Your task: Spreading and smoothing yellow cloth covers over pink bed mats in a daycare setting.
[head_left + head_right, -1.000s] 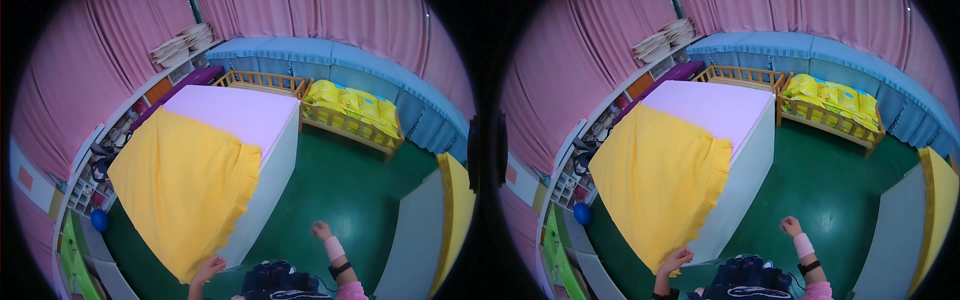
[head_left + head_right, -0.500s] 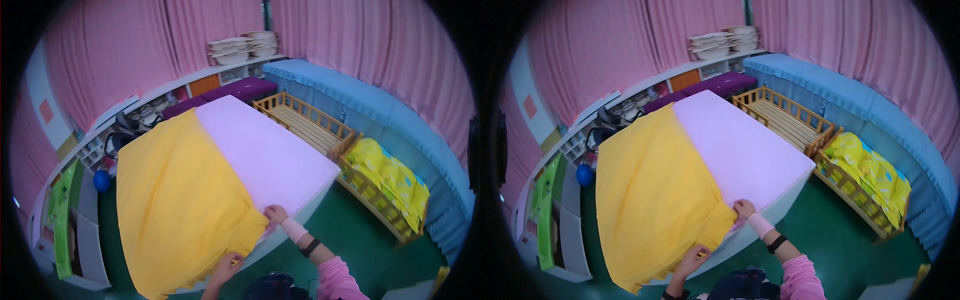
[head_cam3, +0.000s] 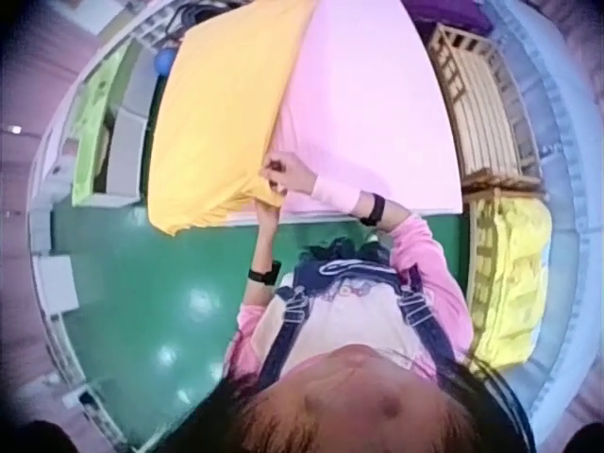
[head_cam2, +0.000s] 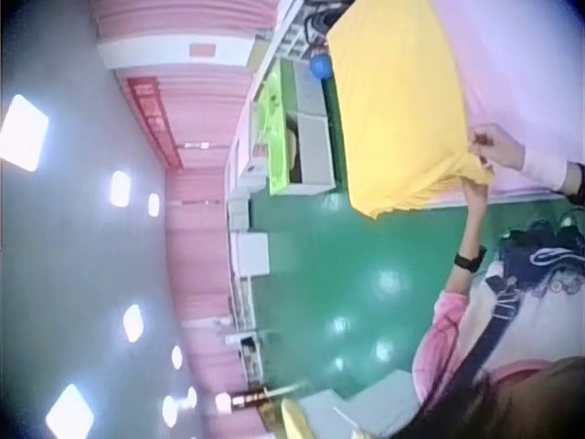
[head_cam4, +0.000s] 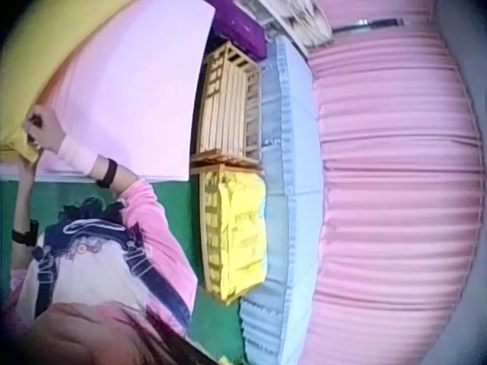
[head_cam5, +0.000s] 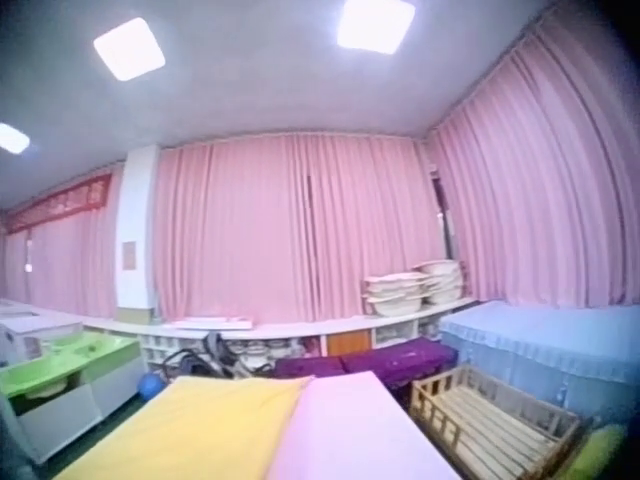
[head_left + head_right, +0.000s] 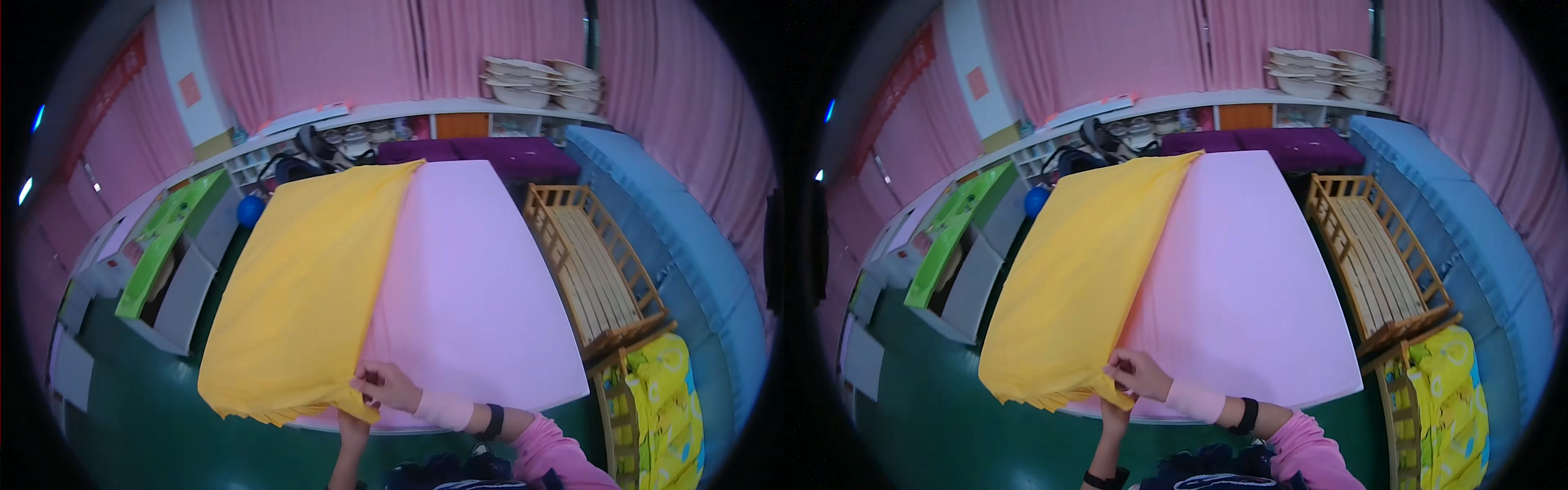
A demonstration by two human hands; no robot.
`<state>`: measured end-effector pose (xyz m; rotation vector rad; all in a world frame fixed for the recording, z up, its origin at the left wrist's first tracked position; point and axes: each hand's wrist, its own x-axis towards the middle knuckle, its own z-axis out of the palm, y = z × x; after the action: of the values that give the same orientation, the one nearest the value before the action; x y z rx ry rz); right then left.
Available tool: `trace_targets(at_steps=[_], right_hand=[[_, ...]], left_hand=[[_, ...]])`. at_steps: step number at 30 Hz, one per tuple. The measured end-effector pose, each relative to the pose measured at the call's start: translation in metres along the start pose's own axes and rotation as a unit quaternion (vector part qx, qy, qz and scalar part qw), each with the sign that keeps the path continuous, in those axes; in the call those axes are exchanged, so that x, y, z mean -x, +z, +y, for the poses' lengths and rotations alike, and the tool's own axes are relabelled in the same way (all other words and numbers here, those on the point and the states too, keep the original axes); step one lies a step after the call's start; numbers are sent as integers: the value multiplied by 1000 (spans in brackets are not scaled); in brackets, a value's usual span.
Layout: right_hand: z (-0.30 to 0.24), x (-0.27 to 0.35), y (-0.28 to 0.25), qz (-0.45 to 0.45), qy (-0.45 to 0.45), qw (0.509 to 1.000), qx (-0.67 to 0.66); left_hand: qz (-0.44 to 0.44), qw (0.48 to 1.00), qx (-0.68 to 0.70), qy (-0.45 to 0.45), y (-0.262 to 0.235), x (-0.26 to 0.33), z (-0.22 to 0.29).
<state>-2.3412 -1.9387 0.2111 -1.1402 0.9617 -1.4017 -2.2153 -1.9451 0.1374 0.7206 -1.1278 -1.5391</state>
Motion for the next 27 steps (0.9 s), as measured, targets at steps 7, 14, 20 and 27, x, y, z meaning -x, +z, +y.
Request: trace_targets(at_steps=[7, 14, 20, 27], right_hand=[[21, 64, -46, -97, 84, 990, -52], [71, 68, -93, -142, 173, 974, -42], [168, 68, -115, -218, 206, 954, 6], [135, 43, -32, -202, 280, 902, -258]], left_hand=[[35, 962, 208, -175, 12, 23, -21], [180, 978, 107, 7, -6, 37, -38], [209, 975, -50, 57, -1, 48, -20], [83, 991, 107, -17, 24, 108, 37]])
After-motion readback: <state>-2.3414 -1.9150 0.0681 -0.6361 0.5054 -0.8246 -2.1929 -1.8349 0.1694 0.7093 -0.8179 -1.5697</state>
